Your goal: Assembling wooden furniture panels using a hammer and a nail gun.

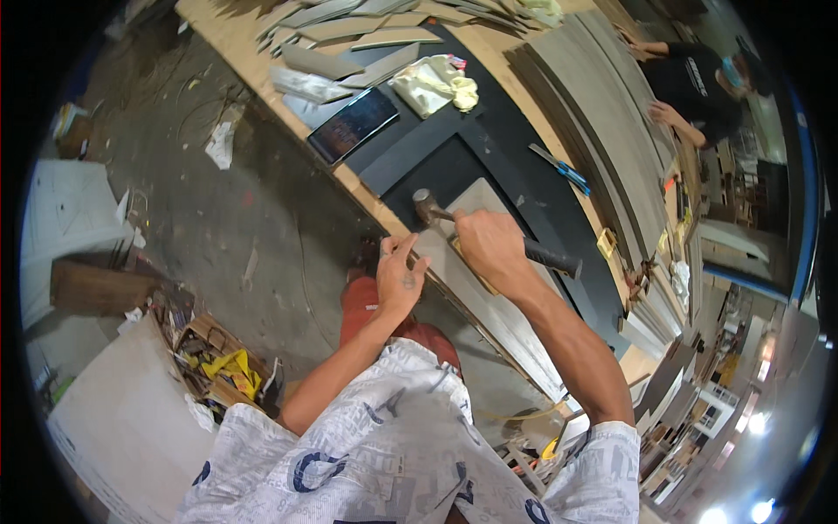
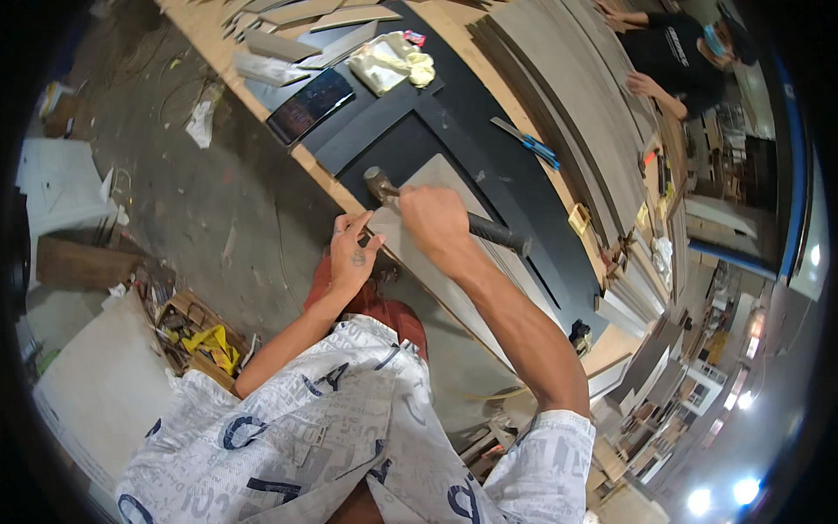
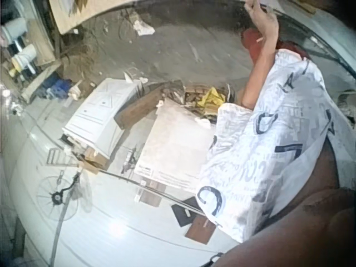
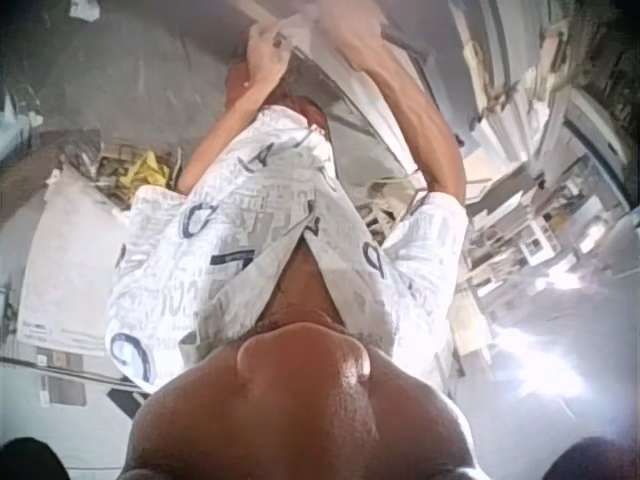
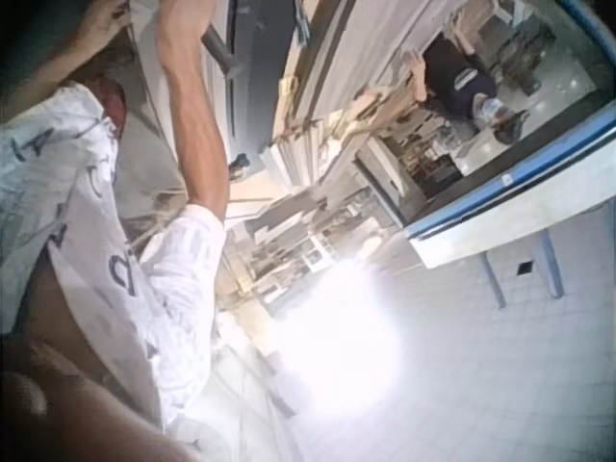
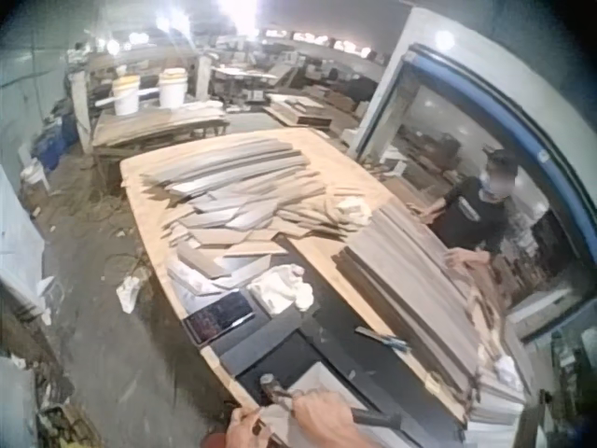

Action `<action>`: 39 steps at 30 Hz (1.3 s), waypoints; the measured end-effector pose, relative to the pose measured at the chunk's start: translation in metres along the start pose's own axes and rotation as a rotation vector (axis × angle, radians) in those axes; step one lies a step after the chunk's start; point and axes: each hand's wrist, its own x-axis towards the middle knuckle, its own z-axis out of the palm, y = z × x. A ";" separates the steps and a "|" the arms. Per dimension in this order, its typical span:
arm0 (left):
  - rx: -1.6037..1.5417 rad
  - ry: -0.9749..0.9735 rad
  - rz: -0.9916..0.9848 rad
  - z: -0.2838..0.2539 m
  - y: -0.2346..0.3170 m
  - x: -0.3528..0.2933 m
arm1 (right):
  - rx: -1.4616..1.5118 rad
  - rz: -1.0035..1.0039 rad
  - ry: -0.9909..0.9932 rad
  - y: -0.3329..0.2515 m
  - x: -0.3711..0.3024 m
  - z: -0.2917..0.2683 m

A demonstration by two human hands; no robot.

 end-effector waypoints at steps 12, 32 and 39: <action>0.701 -0.352 0.239 0.057 0.077 0.103 | 0.795 0.995 0.475 0.003 -0.143 0.113; 0.653 -0.742 0.915 0.071 0.064 0.030 | 1.110 1.021 0.464 0.027 -0.245 0.212; 0.675 -0.735 0.933 0.072 0.067 0.062 | 1.105 1.074 0.463 0.030 -0.251 0.202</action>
